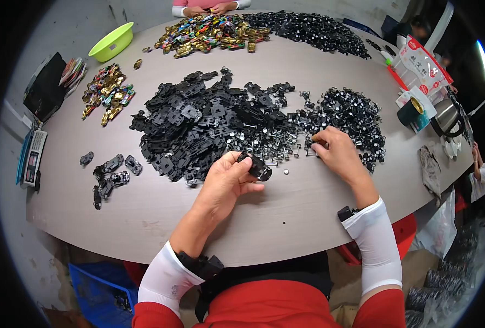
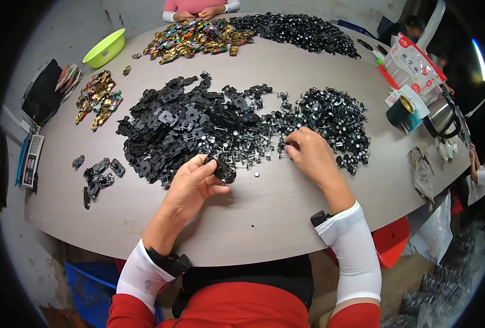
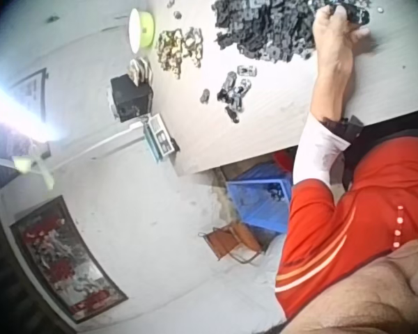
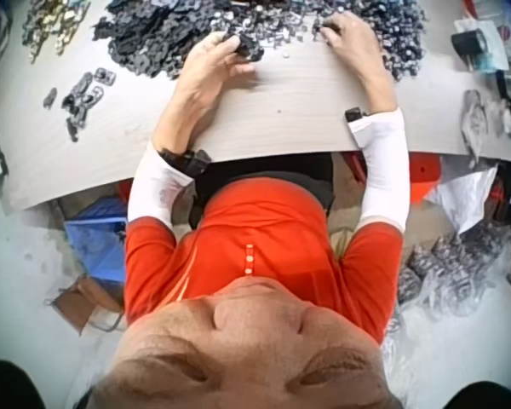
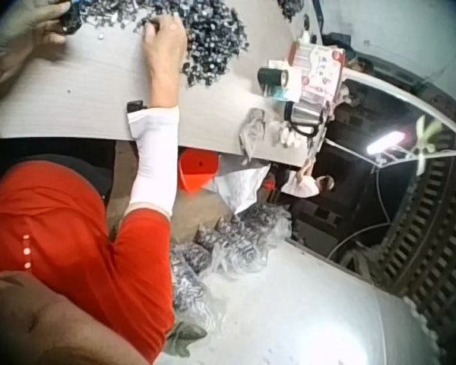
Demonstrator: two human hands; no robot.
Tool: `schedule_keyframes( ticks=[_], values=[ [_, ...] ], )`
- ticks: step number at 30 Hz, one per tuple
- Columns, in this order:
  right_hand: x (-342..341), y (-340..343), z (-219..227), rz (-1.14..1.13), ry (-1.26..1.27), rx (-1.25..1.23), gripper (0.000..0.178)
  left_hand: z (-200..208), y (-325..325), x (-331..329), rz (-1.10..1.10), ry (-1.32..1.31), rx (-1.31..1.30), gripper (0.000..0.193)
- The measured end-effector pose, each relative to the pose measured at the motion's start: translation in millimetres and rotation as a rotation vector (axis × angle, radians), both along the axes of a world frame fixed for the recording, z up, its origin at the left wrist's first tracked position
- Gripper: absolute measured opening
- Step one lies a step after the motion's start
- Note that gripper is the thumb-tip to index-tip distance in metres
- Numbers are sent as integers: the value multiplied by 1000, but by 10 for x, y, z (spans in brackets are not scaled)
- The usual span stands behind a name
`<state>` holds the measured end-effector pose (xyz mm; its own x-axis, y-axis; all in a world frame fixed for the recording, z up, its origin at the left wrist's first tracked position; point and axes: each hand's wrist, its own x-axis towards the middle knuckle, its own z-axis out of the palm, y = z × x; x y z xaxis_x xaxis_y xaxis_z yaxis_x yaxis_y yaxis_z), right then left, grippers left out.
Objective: The person sits at a table and assembles small black lock bodies by inserting metal pins and springs. They pick up components from piles on the table, fit them together by hand, and place the finished units into a growing stack.
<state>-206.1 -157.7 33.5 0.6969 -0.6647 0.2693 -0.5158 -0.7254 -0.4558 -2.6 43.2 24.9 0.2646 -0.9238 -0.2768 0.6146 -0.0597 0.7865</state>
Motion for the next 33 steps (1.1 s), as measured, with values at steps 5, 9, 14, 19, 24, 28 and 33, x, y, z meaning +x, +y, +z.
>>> schedule_keyframes(
  ticks=[5,9,14,19,24,28,33],
  values=[
    [102,207,164,-20,-168,69,15,-18,0,-35,11,-46,-10,20],
    [355,691,289,101,-381,282,10,-32,-10,-90,68,-217,-26,23],
    [566,973,237,200,-389,238,11,-50,3,-151,98,-609,-66,24],
    [599,983,140,161,-328,143,14,-60,22,-171,117,-725,-103,30],
    [595,1014,108,149,-288,68,17,-92,3,-236,223,-882,-136,29],
    [625,1052,97,114,-324,62,18,-171,-20,-243,271,-984,-153,30],
    [652,1087,89,80,-401,146,19,-120,-10,-256,252,-859,-185,29]
  ],
)
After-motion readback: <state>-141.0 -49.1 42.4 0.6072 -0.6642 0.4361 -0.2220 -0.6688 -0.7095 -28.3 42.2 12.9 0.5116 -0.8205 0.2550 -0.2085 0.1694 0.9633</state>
